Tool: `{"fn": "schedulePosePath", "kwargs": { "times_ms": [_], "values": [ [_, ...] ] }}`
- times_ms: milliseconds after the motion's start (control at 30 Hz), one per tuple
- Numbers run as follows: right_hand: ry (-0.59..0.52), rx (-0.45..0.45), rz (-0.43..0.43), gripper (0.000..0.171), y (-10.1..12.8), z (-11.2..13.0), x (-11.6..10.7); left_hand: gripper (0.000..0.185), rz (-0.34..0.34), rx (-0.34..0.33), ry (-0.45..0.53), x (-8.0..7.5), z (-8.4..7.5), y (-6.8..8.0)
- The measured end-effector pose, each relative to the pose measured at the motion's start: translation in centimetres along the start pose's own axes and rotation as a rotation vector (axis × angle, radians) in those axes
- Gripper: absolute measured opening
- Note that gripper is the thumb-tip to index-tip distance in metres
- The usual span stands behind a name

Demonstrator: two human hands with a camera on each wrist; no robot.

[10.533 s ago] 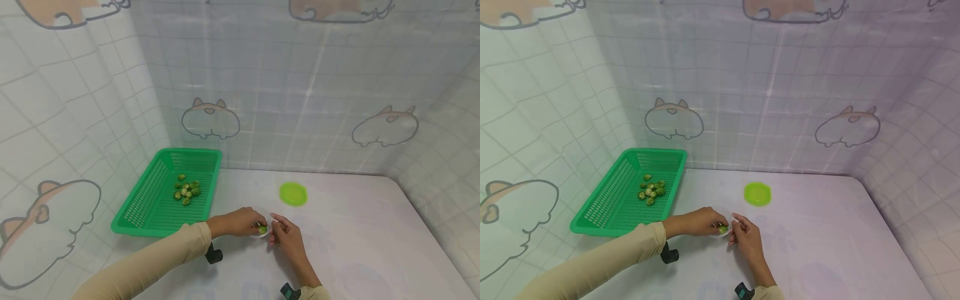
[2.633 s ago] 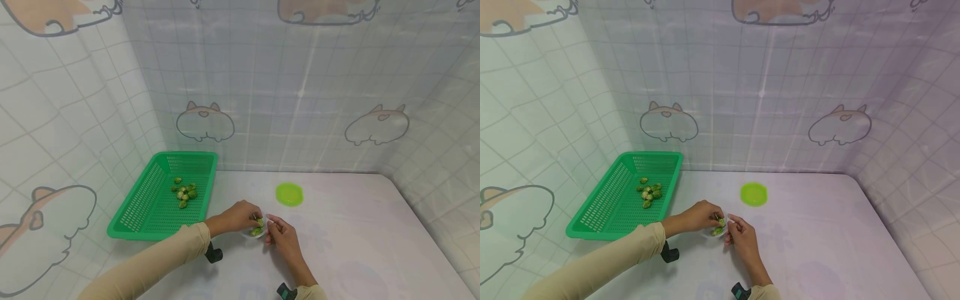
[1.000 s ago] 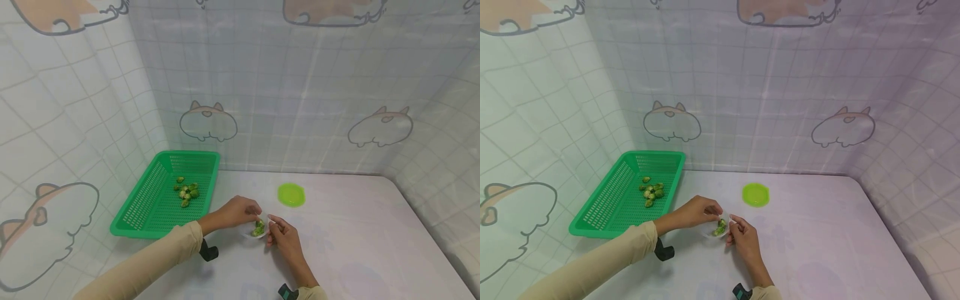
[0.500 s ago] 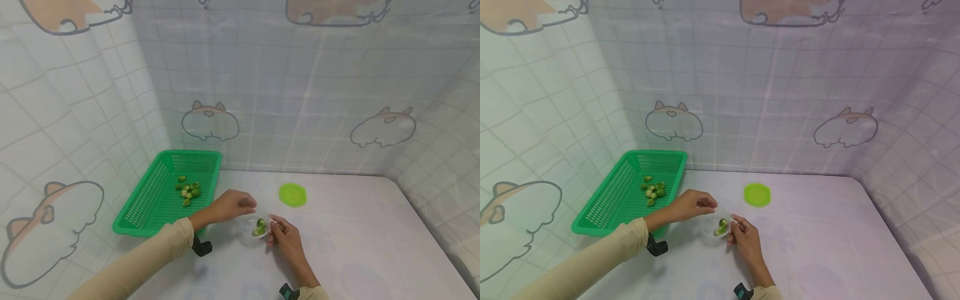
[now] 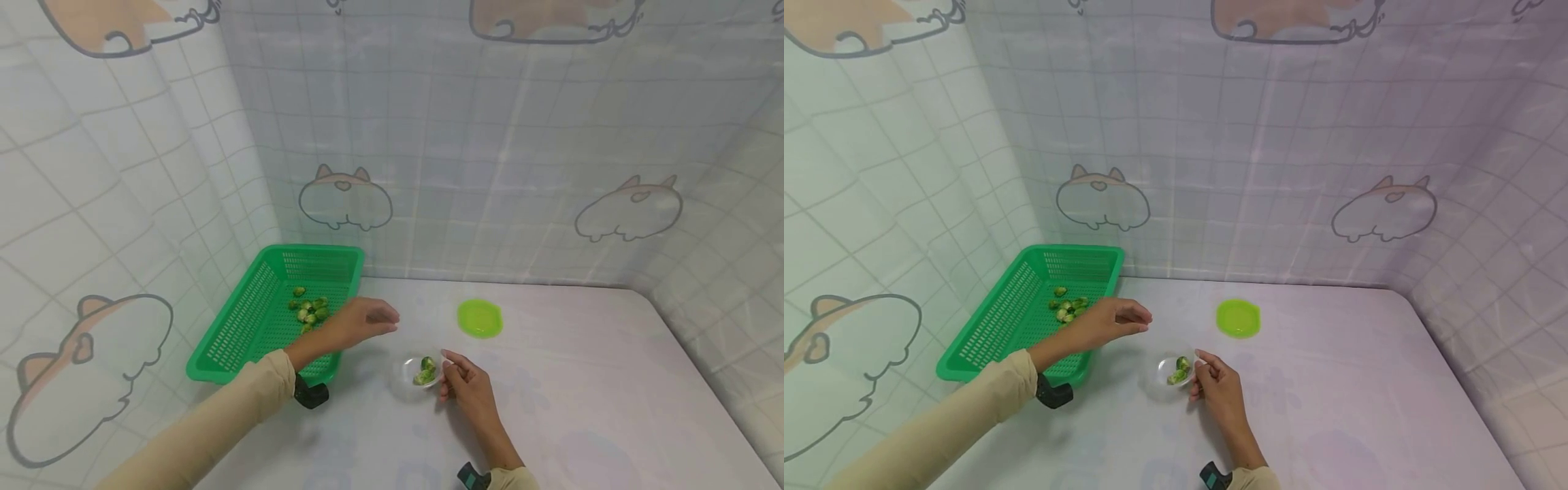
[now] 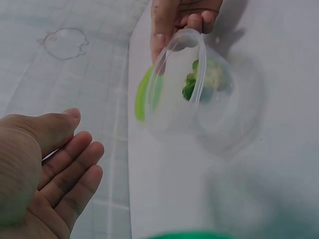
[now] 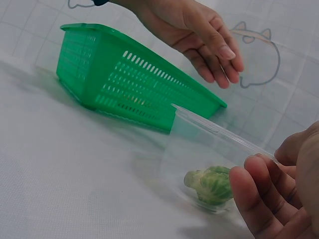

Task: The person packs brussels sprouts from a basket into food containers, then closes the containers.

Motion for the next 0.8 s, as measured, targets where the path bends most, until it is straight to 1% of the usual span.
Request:
{"fn": "schedulePosePath", "kwargs": {
  "times_ms": [100,200,400,567,700,800],
  "values": [
    [-0.006,0.014,0.0,0.036,0.0,0.0,0.0,0.017,-0.005,-0.038,0.029,-0.8,0.6,0.6],
    [0.0,0.019,0.0,0.036,0.0,0.0,0.0,0.018,-0.022,-0.06,0.044,-1.7,1.1,1.2],
    [0.011,0.024,-0.009,0.035,-0.1,0.1,-0.1,0.018,-0.085,-0.114,0.01,-3.5,2.5,2.5],
    [0.012,0.027,-0.008,0.036,0.0,0.2,0.0,0.019,-0.115,-0.114,0.009,-5.0,3.3,3.7],
    [0.015,0.027,-0.008,0.035,0.0,0.1,0.0,0.021,-0.122,-0.088,0.029,-5.8,4.1,4.5],
    [0.023,0.03,-0.01,0.035,0.0,0.1,0.0,0.026,-0.132,-0.07,0.026,-6.4,4.8,5.2]
  ]
}}
Point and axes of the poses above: each hand's wrist, its own y-axis away from the middle knuckle, its own x-axis out of the palm, z = x × y, the point moved 4 cm from there along -y, towards the middle knuckle, and after that the axes turned 2 degrees about x, right-handed, at the moved point
